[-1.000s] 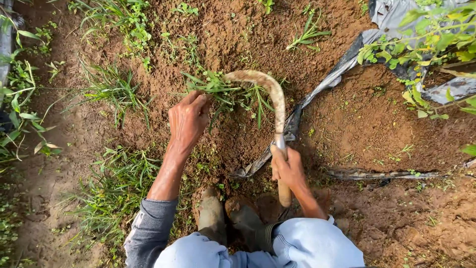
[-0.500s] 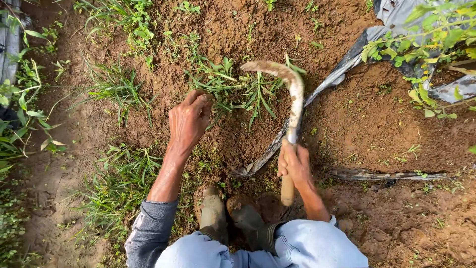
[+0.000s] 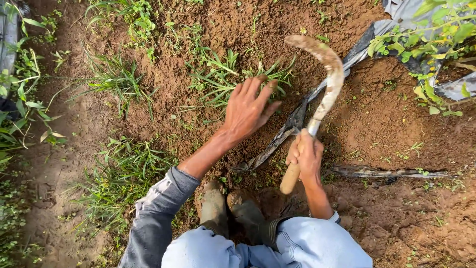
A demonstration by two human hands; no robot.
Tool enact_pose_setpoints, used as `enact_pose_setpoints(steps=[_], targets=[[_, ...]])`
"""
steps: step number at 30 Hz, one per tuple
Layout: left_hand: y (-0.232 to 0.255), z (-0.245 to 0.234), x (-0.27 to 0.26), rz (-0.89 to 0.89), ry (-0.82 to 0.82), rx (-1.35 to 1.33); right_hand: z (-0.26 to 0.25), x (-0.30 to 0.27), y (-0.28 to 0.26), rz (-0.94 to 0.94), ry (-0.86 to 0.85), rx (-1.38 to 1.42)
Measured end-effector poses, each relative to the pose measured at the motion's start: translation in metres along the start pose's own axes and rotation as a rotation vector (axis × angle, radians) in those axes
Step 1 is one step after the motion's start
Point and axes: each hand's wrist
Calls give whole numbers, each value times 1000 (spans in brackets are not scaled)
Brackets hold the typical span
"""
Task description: The person uses a sickle to cut weeds and grass growing in a garden bed. They pull the uprooted vegetation by hand and gather it into a pile on the ground.
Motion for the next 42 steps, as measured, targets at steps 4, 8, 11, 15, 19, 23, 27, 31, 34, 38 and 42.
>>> enact_pose_setpoints(steps=[4, 8, 11, 15, 19, 23, 27, 31, 34, 38, 42], targets=[[6, 19, 24, -7, -53, 154, 7, -2, -9, 50, 63, 110], [-16, 63, 30, 58, -107, 248, 5, 2, 7, 104, 99, 152], [-26, 63, 37, 93, -124, 236, 6, -2, 26, 140, 75, 163], [-21, 22, 53, 87, -144, 219, 29, -22, 9, 216, 35, 135], [-38, 32, 43, 122, -119, 183, 30, -13, 12, 258, 214, 296], [-53, -7, 22, -53, -61, 30, 26, -28, 49, 168, -157, 25], [-75, -33, -26, -144, -107, 131, 26, -2, 7, 35, 22, 6], [-83, -47, -53, -162, -112, 119, 32, -22, 27, 87, -145, -82], [-76, -65, -57, -221, -123, 101, 33, -20, 16, 137, -221, -134], [-67, -93, -44, -64, -329, 93, 33, -12, 9, 17, -137, -179], [-57, -114, -22, -19, -473, 74, 42, -37, 6, 156, -277, -176]])
Point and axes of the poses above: each hand's wrist, its own x-axis towards the middle knuckle, its own z-axis out of the palm, y = z × x
